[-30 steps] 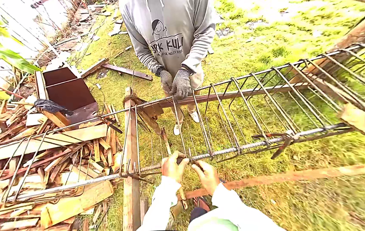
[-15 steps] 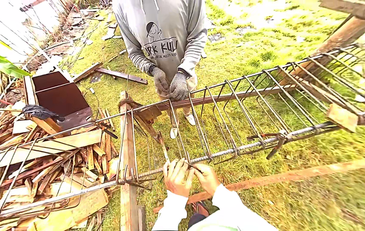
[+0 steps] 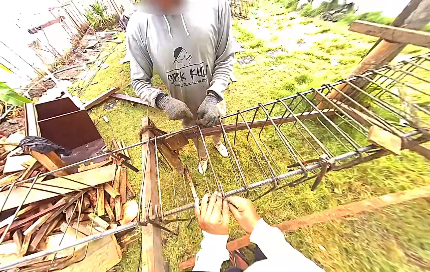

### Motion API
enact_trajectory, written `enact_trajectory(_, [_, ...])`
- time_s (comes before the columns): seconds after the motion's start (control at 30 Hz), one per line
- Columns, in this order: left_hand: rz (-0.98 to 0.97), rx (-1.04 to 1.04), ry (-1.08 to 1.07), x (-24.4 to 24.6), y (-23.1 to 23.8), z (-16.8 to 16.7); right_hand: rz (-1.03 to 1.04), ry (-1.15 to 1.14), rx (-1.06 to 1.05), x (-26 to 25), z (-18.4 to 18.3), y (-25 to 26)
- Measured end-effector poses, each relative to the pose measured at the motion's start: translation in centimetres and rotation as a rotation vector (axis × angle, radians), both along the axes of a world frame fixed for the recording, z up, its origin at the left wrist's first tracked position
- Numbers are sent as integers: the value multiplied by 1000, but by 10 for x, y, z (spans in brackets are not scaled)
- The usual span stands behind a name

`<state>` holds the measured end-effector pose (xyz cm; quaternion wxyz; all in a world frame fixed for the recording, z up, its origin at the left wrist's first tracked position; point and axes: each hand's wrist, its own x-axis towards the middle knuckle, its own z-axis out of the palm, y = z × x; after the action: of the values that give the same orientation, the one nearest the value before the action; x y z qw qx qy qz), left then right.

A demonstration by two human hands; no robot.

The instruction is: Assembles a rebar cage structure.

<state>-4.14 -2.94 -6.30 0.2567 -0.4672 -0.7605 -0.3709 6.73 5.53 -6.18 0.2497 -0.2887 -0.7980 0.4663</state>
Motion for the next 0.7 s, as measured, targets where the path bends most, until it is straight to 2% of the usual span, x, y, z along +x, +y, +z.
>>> enact_trajectory(0.4, [-40, 87, -51, 0, 0, -6, -59, 24, 174, -2, 2, -7])
enact_trajectory(0.7, [-68, 73, -82, -1, -5, -4, -72, 8, 159, -4, 7, -13])
